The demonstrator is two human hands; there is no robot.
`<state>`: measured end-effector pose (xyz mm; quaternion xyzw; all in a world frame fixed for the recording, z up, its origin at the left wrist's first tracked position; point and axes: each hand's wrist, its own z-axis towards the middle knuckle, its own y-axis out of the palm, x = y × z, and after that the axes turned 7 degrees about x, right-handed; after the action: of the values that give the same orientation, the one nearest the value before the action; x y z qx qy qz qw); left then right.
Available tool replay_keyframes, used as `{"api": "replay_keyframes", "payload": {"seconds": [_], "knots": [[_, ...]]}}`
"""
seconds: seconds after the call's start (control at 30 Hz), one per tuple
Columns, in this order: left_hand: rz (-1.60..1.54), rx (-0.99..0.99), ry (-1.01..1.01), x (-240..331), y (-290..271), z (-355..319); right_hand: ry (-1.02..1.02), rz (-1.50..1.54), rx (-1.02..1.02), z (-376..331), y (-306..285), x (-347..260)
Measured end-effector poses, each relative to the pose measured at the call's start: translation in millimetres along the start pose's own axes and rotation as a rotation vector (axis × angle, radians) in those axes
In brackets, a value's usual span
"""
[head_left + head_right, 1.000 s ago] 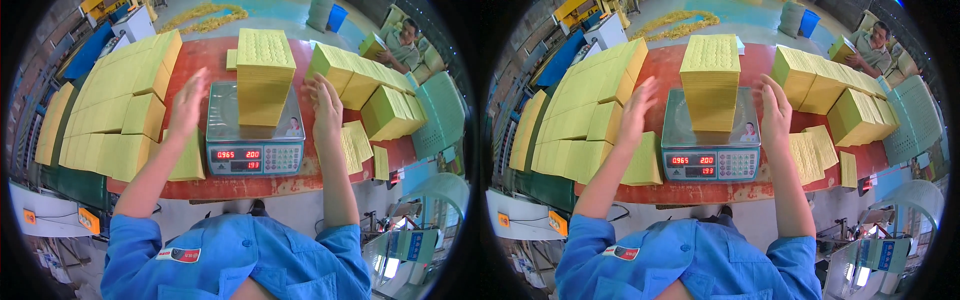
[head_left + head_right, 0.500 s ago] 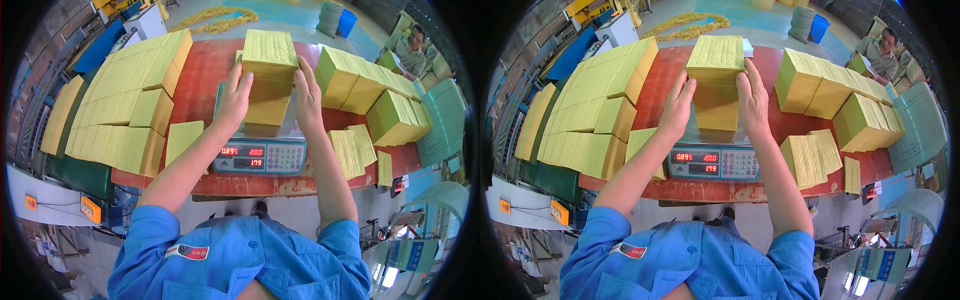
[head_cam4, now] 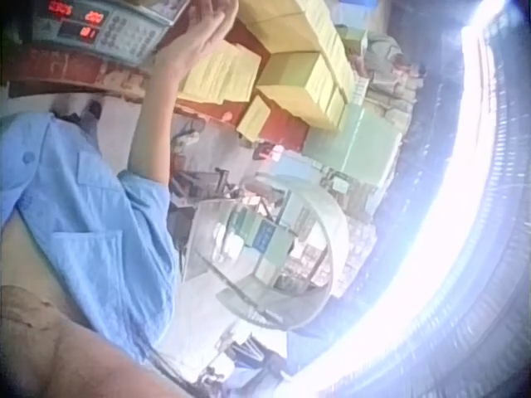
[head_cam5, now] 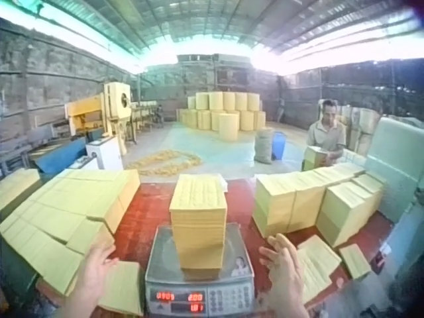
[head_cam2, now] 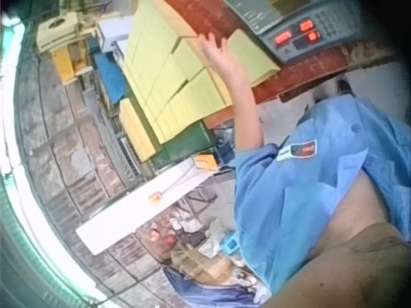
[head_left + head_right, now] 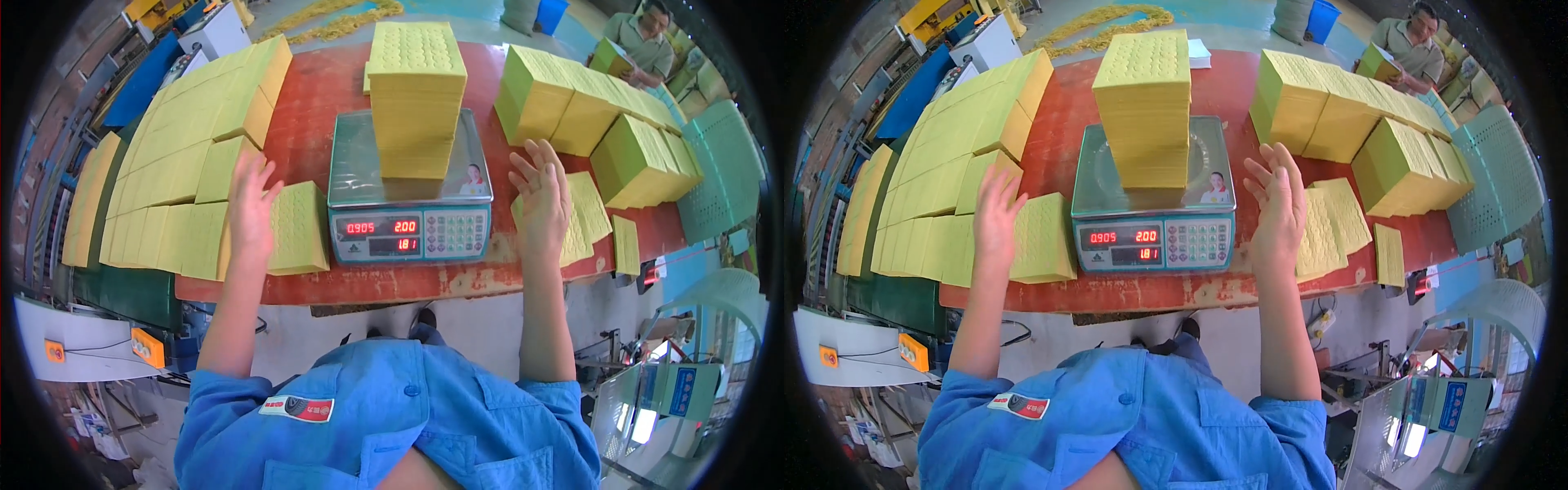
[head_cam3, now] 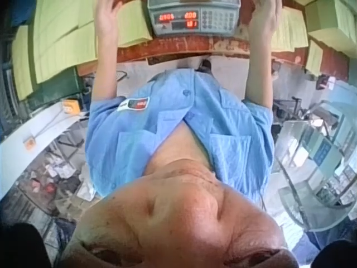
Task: Weighing and stacking stacks of yellow patterned paper on a digital scale in a factory setting.
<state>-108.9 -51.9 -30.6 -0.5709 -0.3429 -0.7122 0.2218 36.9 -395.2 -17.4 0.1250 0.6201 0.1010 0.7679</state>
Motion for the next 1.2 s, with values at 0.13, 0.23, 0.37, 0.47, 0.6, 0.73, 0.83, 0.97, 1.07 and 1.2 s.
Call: {"api": "replay_keyframes", "payload": {"seconds": [0.13,0.23,0.37,0.47,0.6,0.73,0.83,0.97,1.07,1.2], "knots": [[0.000,0.181,-0.031,1,-41,-11,0.023,0.081,0.015,-24,-9,-1],[0.012,0.203,0.022,8,-53,-25,0.035,0.107,0.019,-43,-7,-7],[0.064,0.245,-0.001,4,-71,-39,0.094,0.121,0.028,-62,-6,-1],[0.050,0.258,-0.024,1,-81,-48,0.097,0.119,0.027,-72,-5,1],[0.070,0.259,-0.018,3,-86,-58,0.089,0.135,0.005,-82,2,2],[0.046,0.236,-0.018,5,-87,-58,0.083,0.137,-0.007,-83,7,4],[0.051,0.217,-0.014,8,-75,-56,0.084,0.147,-0.013,-77,6,6],[0.067,0.161,0.021,12,-54,-49,0.081,0.165,-0.023,-66,3,8],[0.086,0.158,-0.004,10,-34,-50,0.096,0.178,-0.063,-59,-1,21],[0.213,-0.038,0.035,32,25,-33,0.134,0.213,-0.192,-48,-8,35]]}}
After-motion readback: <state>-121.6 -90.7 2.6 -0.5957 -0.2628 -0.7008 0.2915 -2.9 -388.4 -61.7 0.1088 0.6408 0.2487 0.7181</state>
